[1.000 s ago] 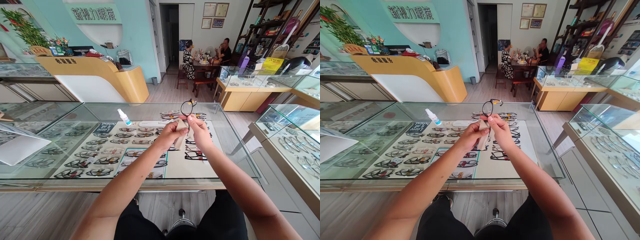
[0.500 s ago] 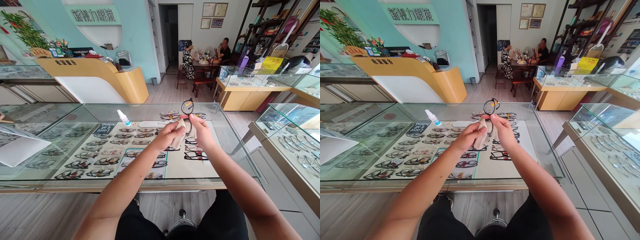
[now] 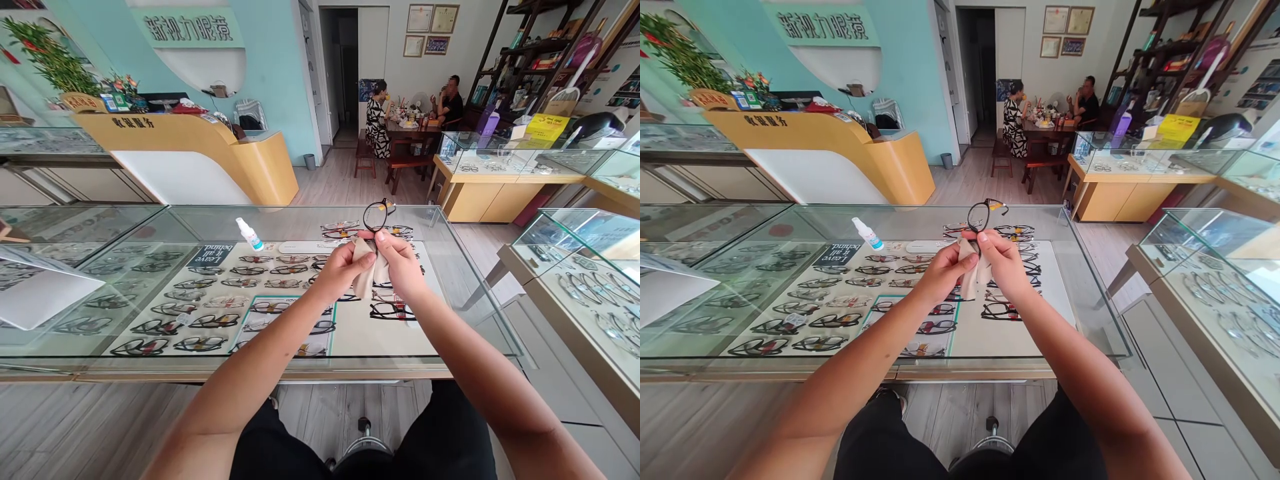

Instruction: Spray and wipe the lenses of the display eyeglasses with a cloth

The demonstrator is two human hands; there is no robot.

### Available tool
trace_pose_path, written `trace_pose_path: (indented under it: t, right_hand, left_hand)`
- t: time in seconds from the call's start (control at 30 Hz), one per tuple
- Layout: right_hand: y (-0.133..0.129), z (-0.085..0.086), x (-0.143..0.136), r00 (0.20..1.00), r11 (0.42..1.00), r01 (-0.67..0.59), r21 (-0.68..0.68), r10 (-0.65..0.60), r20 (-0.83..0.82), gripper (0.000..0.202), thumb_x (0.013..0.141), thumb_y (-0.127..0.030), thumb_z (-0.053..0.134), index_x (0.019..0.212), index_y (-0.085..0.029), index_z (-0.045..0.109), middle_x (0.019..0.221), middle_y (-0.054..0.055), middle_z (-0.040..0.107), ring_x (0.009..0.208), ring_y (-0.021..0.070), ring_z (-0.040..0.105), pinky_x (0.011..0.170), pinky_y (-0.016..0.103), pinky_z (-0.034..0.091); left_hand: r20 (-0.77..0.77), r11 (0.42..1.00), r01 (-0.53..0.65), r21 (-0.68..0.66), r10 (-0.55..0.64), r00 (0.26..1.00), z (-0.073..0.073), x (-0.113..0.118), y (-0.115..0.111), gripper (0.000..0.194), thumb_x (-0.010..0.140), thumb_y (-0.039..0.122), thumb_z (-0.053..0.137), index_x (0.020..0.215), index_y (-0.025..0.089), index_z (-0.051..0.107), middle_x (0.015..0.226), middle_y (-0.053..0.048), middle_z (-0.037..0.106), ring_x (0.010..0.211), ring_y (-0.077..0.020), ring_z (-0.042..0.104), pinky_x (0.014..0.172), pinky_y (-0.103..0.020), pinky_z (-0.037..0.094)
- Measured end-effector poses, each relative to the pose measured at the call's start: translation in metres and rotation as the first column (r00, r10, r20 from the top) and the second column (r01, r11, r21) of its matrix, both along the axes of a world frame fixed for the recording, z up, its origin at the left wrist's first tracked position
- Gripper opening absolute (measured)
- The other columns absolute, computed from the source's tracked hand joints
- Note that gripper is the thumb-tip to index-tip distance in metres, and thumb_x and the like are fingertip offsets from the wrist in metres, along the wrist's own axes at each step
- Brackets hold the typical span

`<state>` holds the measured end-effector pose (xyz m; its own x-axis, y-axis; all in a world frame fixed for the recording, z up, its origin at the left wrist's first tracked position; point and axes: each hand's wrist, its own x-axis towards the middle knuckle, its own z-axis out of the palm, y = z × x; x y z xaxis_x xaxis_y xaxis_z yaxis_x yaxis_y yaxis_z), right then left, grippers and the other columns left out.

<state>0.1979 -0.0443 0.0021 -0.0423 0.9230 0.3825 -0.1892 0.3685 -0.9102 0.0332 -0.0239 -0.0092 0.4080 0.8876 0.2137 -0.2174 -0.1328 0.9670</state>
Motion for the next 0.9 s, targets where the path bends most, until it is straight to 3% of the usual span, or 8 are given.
trace_pose_path:
  t: [0.17,0.37,0.5,0.63,0.9]
  right_hand:
    - [-0.001,-0.001,-0.001,0.997,0.999,0.003,0.046,-0.006,0.082,0.057,0.100,-0.082,0.070,0.107,-0.031,0.094,0.103,0.004,0.064,0.101,0.0236,0.063,0.101,0.040,0.055]
    - [-0.002,0.002,-0.003,0.990,0.990,-0.020,0.138,0.000,0.142,0.062,0.102,-0.084,0.065,0.106,-0.031,0.095,0.112,0.008,0.074,0.124,0.0302,0.066,0.121,0.047,0.049]
    - [-0.003,0.003,0.000,0.987,0.989,-0.040,0.140,0.017,0.157,0.056,0.100,-0.082,0.070,0.101,-0.031,0.095,0.103,0.008,0.073,0.121,0.0314,0.066,0.116,0.049,0.051]
    - [-0.002,0.004,0.003,0.992,0.993,-0.028,0.117,0.013,0.128,0.052,0.102,-0.078,0.071,0.109,-0.032,0.094,0.109,0.007,0.074,0.117,0.0298,0.067,0.118,0.049,0.050]
    - [-0.002,0.007,0.007,0.999,0.999,-0.027,0.033,0.026,0.028,0.043,0.100,-0.071,0.076,0.102,-0.033,0.095,0.103,0.004,0.075,0.112,0.0285,0.068,0.115,0.045,0.049]
  left_hand:
    - [-0.015,0.997,-0.070,0.016,0.070,0.997,-0.004,0.002,0.001,0.067,0.075,0.078,0.096,0.094,0.016,0.077,0.080,0.001,0.070,0.072,-0.0131,0.058,0.069,-0.026,0.046]
    - [0.022,0.989,-0.140,0.051,0.139,0.990,-0.008,0.004,0.003,0.068,0.081,0.084,0.087,0.091,0.017,0.077,0.077,0.000,0.069,0.071,-0.0146,0.057,0.069,-0.028,0.046]
    - [0.022,0.986,-0.148,0.075,0.146,0.989,-0.011,0.001,0.007,0.069,0.087,0.086,0.081,0.096,0.017,0.078,0.079,0.000,0.069,0.074,-0.0149,0.057,0.069,-0.027,0.044]
    - [-0.010,0.994,-0.084,0.068,0.085,0.996,-0.013,-0.004,0.011,0.067,0.088,0.085,0.081,0.091,0.018,0.074,0.076,0.000,0.064,0.075,-0.0167,0.057,0.069,-0.029,0.044]
    - [-0.055,0.986,0.165,0.027,-0.163,0.985,-0.005,-0.015,0.012,0.057,0.088,0.072,0.088,0.099,0.018,0.074,0.080,0.000,0.062,0.073,-0.0165,0.056,0.067,-0.029,0.043]
